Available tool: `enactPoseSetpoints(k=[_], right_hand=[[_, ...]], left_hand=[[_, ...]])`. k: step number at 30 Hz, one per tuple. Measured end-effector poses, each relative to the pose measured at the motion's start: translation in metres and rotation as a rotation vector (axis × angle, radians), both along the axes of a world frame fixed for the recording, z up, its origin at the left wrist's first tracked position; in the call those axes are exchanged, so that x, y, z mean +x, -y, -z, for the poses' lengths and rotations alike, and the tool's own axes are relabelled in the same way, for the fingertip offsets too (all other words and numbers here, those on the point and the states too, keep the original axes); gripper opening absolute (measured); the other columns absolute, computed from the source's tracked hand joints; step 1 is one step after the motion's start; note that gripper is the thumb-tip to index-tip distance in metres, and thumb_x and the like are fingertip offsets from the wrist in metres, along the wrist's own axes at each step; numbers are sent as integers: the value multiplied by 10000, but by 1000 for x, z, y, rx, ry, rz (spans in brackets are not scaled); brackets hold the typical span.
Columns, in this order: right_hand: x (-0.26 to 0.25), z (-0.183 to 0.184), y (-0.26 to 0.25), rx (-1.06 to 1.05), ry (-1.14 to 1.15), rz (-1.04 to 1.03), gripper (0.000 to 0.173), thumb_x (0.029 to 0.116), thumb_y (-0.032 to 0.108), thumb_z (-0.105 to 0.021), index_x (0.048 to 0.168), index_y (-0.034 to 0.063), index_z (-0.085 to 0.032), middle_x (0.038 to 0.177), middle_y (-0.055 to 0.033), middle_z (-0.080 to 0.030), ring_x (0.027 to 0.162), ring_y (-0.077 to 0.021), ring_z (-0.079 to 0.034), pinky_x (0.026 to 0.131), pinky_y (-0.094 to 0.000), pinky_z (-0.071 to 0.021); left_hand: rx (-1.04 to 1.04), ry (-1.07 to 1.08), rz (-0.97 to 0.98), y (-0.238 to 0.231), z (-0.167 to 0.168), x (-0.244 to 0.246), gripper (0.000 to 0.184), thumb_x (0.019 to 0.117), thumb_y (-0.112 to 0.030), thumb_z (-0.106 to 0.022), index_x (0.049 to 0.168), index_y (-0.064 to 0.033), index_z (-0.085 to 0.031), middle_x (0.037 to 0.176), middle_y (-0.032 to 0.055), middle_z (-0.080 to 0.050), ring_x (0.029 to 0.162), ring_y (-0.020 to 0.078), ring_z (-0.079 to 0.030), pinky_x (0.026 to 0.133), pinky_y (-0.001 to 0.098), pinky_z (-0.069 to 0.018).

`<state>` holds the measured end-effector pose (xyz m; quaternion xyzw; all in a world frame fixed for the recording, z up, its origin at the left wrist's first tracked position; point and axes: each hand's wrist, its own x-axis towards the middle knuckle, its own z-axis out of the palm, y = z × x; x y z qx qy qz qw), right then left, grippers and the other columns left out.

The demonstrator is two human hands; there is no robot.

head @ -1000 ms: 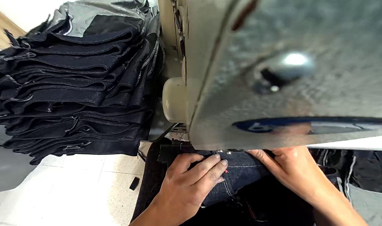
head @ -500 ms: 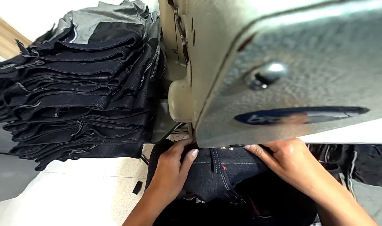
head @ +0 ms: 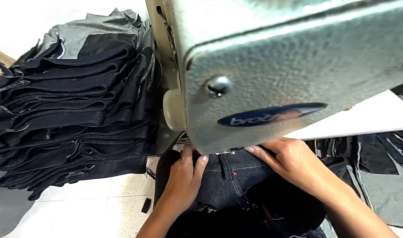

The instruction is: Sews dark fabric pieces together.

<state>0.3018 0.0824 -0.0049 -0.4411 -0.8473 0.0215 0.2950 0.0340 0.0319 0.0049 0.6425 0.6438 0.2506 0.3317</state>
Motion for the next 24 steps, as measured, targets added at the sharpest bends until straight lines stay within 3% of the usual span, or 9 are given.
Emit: enactPoseSetpoints(k=[3,7,10,11,13,14,17,19,24], right_hand=[[-1,2,1,-1,-4,8,459,1024,468,-446,818,141,-693,699,31,-618,627,-117,-631,510,-307,-486],[-5,7,-5,6,-66,21,447,1017,450,-460,797,133,-687,685,30,-615,615,-106,-622,508,-300,-481],[-16,2,-21,28,-120,56,386,1000,324,-524,796,33,-674,666,-83,-612,605,-233,-644,499,-404,-478],[-19,-2,-27,17,-128,69,374,1003,306,-543,803,17,-671,667,-102,-610,608,-258,-644,503,-423,-473],[-24,-12,-35,16,-142,68,340,995,278,-567,801,14,-661,670,-107,-608,604,-264,-642,501,-428,-470],[-26,-16,-36,16,-149,59,310,985,250,-579,813,9,-671,687,-114,-623,622,-267,-654,516,-429,-483],[-26,-18,-34,28,-147,53,283,969,225,-583,828,5,-690,716,-122,-650,657,-265,-675,548,-413,-508],[-24,-18,-33,23,-147,54,275,961,215,-585,807,12,-686,704,-115,-643,646,-250,-667,546,-390,-505],[-23,-19,-32,16,-131,54,259,944,184,-587,786,1,-676,673,-116,-623,601,-244,-646,516,-387,-484]], left_hand=[[41,74,-45,2,6,6,444,1054,-412,-460,1274,-36,-545,801,10,-613,784,103,-631,755,324,-532],[265,145,-69,-3,17,10,325,1038,-239,-486,1245,-11,-587,814,-6,-659,784,30,-646,761,244,-547],[444,47,-82,-24,20,12,183,932,-21,-558,972,59,-717,854,154,-712,856,219,-709,805,386,-565],[454,82,-50,-30,21,9,147,913,4,-590,944,69,-718,877,167,-712,877,221,-704,832,386,-561],[487,190,20,-41,28,0,122,907,-21,-597,911,39,-703,863,83,-698,866,69,-671,842,248,-546],[511,189,37,-43,29,-2,121,903,-17,-598,905,43,-704,856,84,-700,863,61,-671,845,234,-542],[616,-72,29,-41,25,0,104,829,-33,-647,825,41,-720,779,161,-709,766,253,-724,713,415,-584],[687,-175,19,-43,26,3,113,782,-77,-656,734,11,-709,695,142,-690,668,274,-715,601,436,-573],[635,-322,-11,-33,15,7,111,801,-54,-654,779,36,-715,736,180,-705,723,334,-735,632,477,-583]])
